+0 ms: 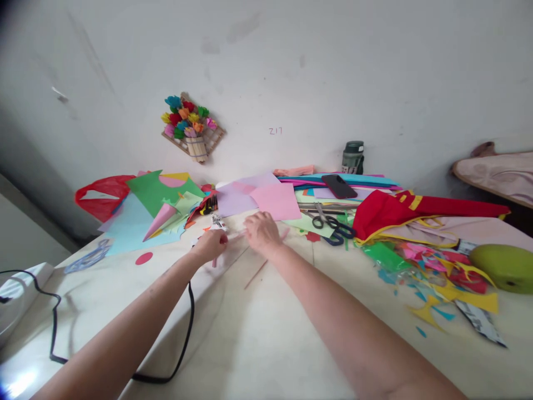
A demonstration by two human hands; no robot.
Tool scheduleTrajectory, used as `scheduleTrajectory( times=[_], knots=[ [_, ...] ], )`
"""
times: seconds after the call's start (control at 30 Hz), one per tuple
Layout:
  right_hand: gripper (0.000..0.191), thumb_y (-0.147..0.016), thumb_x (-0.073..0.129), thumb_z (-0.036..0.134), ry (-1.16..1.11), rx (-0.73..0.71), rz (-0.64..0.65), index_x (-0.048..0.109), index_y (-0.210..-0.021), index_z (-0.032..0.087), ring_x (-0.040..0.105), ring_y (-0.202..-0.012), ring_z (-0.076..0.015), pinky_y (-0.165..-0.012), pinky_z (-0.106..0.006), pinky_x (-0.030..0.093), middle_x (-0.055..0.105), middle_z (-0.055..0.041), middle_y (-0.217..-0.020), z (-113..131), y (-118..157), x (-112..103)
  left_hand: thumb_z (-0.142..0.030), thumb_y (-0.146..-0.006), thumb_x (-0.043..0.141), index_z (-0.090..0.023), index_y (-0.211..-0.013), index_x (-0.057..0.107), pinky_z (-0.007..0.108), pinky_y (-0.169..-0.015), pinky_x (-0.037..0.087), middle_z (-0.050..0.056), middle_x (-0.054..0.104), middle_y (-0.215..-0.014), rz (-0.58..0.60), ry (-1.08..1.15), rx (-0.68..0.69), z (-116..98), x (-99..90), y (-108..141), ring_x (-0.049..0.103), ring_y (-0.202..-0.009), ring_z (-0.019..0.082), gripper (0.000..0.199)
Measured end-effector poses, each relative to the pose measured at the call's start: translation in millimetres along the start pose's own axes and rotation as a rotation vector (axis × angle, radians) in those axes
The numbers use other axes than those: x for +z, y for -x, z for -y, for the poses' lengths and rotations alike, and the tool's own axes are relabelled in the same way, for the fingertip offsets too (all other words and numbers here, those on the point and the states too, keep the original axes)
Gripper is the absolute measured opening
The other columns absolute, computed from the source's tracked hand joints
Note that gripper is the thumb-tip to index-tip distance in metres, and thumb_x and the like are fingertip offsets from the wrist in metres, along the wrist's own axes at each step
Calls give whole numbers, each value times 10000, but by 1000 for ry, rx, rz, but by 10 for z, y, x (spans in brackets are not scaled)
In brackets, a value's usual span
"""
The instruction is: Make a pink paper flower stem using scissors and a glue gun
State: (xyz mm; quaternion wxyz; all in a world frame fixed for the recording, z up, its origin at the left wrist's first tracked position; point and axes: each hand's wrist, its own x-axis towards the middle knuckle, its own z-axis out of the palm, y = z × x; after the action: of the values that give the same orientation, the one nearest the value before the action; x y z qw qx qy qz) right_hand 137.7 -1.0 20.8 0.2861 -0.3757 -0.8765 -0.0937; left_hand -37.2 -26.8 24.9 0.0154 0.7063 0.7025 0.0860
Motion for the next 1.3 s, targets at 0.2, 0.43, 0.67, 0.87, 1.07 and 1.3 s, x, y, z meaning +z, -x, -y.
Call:
scheduleTrajectory(
  times=[0.2,0.43,0.67,0.87,1.07,1.3],
  knots=[
    [246,-739,452,135,142,118,203,634,-899,178,486,-888,-215,-755,-335,287,609,-86,-963,-511,-56,-67,-128,-671,421,-180,-769,600,277,-596,408,84,620,-773,-32,-138,6,-102,-16,61,576,-715,198,211],
    [280,-698,416,12,311,-36,418,630,-837,126,538,-853,-205,-690,-284,355,611,-115,-893,-575,-110,-33,-107,-709,401,-145,-786,585,256,-598,414,95,598,-787,-84,-286,112,-164,-23,117,568,-754,194,203],
    [266,-676,450,-2,303,-131,428,610,-842,131,554,-808,-189,-617,-256,380,603,-95,-859,-678,-15,-28,-99,-729,381,-171,-853,599,274,-636,418,81,583,-828,-131,-293,212,-120,30,98,549,-812,194,261],
    [188,-787,417,80,327,-243,377,599,-810,121,531,-811,-183,-657,-271,375,593,-100,-815,-726,24,-32,-87,-728,380,-165,-832,619,293,-648,420,89,569,-810,-114,-333,249,-127,27,97,545,-796,195,272],
    [187,-781,428,76,360,-196,376,601,-833,125,537,-789,-172,-632,-256,360,600,-103,-828,-828,84,-83,-78,-721,381,-139,-772,624,301,-667,425,106,564,-807,-104,-350,264,-152,-4,109,543,-810,200,255],
    [210,-772,423,79,379,-97,364,608,-825,163,549,-750,-160,-561,-240,325,615,-73,-799,-899,94,-203,-89,-725,381,-146,-763,630,290,-644,428,95,571,-808,-90,-313,235,-189,-43,116,552,-789,195,259]
  ],
)
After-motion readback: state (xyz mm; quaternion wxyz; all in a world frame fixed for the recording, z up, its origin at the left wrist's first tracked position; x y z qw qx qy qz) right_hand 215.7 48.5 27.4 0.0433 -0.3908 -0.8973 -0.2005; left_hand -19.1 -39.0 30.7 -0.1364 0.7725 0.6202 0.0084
